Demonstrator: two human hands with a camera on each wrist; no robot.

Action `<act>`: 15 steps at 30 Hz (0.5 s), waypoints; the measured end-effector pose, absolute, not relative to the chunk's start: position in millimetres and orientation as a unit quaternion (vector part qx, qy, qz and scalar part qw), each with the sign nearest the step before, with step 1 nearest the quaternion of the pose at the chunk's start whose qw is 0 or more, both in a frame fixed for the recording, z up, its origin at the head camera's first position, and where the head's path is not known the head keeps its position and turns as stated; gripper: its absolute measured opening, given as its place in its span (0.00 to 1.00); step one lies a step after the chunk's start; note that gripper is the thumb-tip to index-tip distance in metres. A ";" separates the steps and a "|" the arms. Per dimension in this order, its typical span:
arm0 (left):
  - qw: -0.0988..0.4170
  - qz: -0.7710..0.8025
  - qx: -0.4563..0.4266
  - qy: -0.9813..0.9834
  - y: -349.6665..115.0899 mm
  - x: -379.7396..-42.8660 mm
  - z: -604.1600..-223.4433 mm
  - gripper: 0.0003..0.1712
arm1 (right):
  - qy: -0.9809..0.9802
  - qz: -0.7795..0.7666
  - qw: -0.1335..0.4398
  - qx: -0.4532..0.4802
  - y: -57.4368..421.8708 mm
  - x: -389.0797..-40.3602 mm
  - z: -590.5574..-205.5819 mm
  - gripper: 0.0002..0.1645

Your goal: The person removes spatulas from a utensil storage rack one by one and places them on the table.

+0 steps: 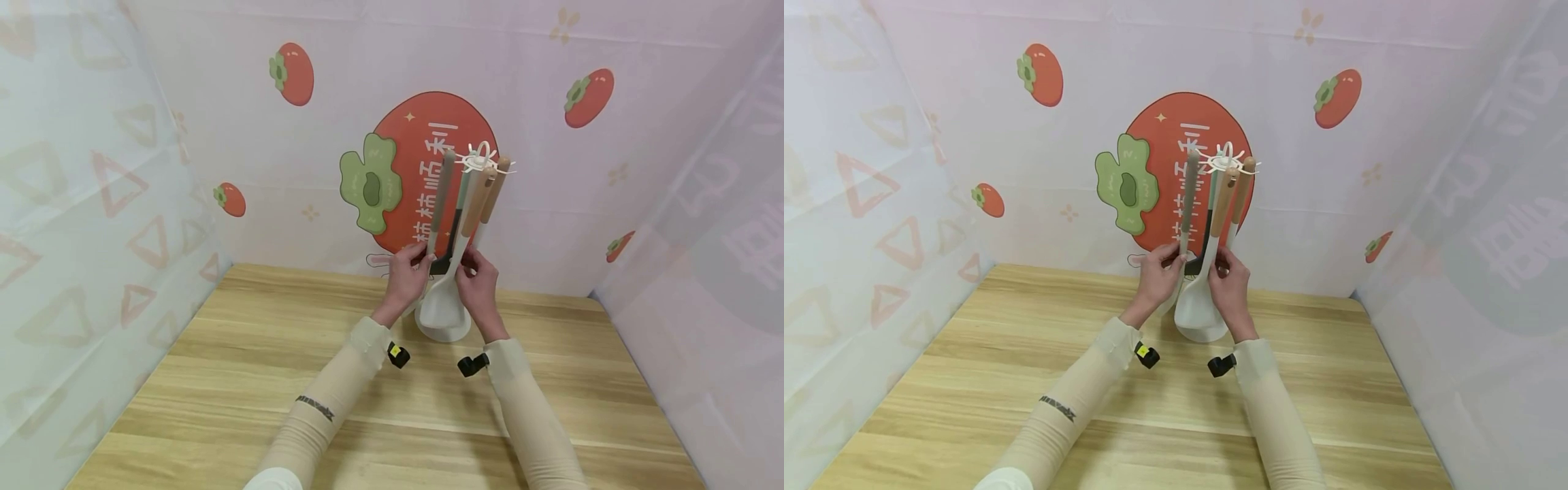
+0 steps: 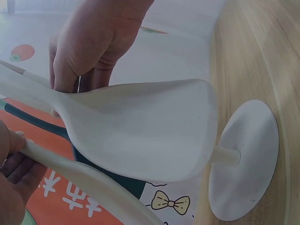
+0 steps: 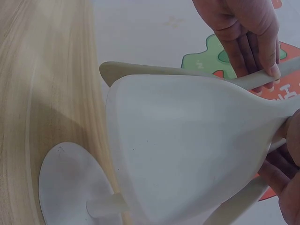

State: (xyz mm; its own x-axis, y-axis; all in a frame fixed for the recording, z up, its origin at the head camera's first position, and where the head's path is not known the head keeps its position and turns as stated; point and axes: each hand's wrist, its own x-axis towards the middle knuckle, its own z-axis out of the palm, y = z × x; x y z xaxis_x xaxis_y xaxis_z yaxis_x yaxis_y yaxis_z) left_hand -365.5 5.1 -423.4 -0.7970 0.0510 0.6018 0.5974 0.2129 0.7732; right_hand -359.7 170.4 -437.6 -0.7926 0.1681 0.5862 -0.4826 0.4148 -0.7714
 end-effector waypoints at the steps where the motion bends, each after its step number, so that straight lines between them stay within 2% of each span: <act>1: 0.232 -0.591 -0.218 -0.741 4.7 -365.6 -423.0 0.15 | -0.783 0.531 0.307 0.100 170.3 -359.6 -437.6 0.18; 15: 0.258 -0.600 -0.227 -0.723 -0.5 -366.4 -418.6 0.15 | -0.782 0.532 0.312 0.085 169.4 -358.0 -437.2 0.21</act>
State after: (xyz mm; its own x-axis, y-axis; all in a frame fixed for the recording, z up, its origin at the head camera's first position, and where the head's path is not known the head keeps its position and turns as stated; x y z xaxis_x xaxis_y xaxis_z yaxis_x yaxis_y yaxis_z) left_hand -366.4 -0.5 -418.6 -0.7645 0.0184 0.6444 0.6367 0.1782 0.7503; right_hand -358.0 169.4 -437.2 -0.7909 0.1994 0.5785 -0.4650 0.4186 -0.7801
